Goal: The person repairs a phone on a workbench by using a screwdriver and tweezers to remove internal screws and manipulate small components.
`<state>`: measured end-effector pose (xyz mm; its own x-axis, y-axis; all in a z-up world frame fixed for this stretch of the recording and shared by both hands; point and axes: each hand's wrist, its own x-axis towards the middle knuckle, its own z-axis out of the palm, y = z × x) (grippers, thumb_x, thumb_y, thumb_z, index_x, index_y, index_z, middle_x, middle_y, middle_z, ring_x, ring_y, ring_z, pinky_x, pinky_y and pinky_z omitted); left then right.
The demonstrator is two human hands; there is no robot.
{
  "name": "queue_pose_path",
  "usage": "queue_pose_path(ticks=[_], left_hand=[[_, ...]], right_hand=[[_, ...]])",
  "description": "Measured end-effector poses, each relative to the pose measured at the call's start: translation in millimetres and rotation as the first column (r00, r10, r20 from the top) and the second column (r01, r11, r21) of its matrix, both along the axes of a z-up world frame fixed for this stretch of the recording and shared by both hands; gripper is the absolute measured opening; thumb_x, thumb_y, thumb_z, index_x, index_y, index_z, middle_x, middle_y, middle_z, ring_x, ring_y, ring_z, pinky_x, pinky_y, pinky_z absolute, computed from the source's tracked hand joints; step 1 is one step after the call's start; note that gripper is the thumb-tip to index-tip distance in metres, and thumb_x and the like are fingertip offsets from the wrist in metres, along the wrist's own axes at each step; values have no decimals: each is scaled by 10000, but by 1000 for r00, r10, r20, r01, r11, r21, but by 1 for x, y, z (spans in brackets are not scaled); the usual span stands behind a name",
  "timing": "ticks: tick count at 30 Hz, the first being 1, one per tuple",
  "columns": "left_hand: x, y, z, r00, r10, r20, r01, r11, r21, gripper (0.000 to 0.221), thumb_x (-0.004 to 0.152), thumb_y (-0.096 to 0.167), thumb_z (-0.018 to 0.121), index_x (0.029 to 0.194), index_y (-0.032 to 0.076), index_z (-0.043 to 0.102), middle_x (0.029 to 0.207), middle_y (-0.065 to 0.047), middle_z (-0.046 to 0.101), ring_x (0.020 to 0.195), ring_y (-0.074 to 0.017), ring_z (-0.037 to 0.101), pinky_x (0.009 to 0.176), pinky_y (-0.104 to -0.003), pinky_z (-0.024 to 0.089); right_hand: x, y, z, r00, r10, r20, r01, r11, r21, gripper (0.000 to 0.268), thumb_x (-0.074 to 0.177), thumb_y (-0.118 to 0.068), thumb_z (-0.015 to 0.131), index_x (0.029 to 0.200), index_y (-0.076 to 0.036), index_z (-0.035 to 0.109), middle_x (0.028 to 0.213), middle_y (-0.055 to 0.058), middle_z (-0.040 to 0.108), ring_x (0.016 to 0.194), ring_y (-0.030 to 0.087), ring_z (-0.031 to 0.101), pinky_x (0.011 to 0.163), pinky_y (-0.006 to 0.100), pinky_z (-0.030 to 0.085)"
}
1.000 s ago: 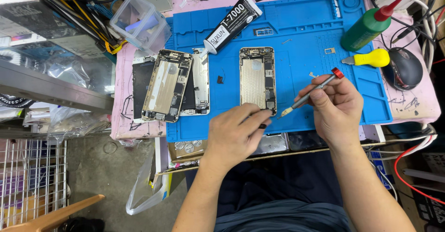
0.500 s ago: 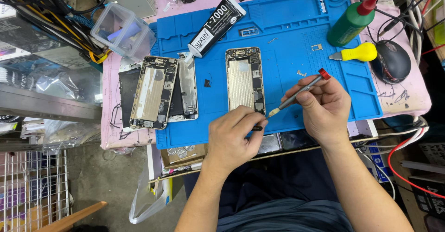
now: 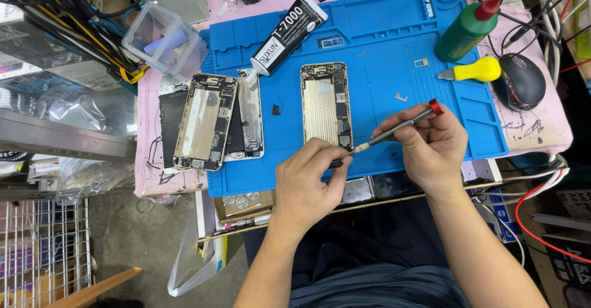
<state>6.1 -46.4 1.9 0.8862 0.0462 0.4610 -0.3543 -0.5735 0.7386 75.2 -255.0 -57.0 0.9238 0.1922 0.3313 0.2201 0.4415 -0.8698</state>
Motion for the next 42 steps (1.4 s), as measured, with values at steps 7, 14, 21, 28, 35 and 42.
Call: queue_pose_path(ticks=[7,14,21,28,35,42], left_hand=[[-2,-2,-2,1000,-8,10,8,1000,24,92,832,56,772,905,79,720,882,-13,681,734,-186,708,624,-299,542],[-2,-2,-2,1000,-9,15,8,1000,29,102,820,46,771,900,80,717,882,-11,678,728,-180,703,614,-297,538],[-2,-2,-6,1000,21,8,-21,995,97,123,788,29,753,887,96,724,874,-6,678,718,-185,699,611,-311,532],[-6,-5,1,999,43,-9,-43,998,35,152,829,69,766,972,93,721,928,-19,686,773,-195,719,653,-308,556],[-9,36,23,995,65,-75,-68,997,-48,392,928,87,703,1298,-19,626,1122,-153,641,983,-286,682,835,-344,551],[5,51,20,919,366,-147,-314,905,286,532,969,78,668,1461,8,476,1084,-200,560,921,-339,646,806,-421,547]], right_hand=[[-1,-1,0,1000,14,-19,-14,1000,3,246,1025,-87,729,1217,-9,596,1041,217,717,948,309,741,910,461,641],[-1,-1,1,999,29,-36,-28,1000,11,243,1021,-83,718,1215,-17,587,1097,213,715,1009,325,741,906,462,643],[-1,-4,0,995,93,34,-91,994,-62,249,1023,-94,719,1219,-16,587,1117,214,708,1008,321,733,945,468,638],[-2,-2,-2,998,56,3,-56,998,-27,267,1014,-85,731,1229,-18,588,1090,216,714,988,316,736,928,468,637],[0,1,2,998,14,-54,-14,1000,0,226,1038,-33,684,1235,-7,578,1132,203,705,1036,319,731,936,472,637],[2,6,10,995,-51,-80,45,996,-78,440,1032,-37,668,1431,61,511,1081,191,710,962,300,734,902,446,631]])
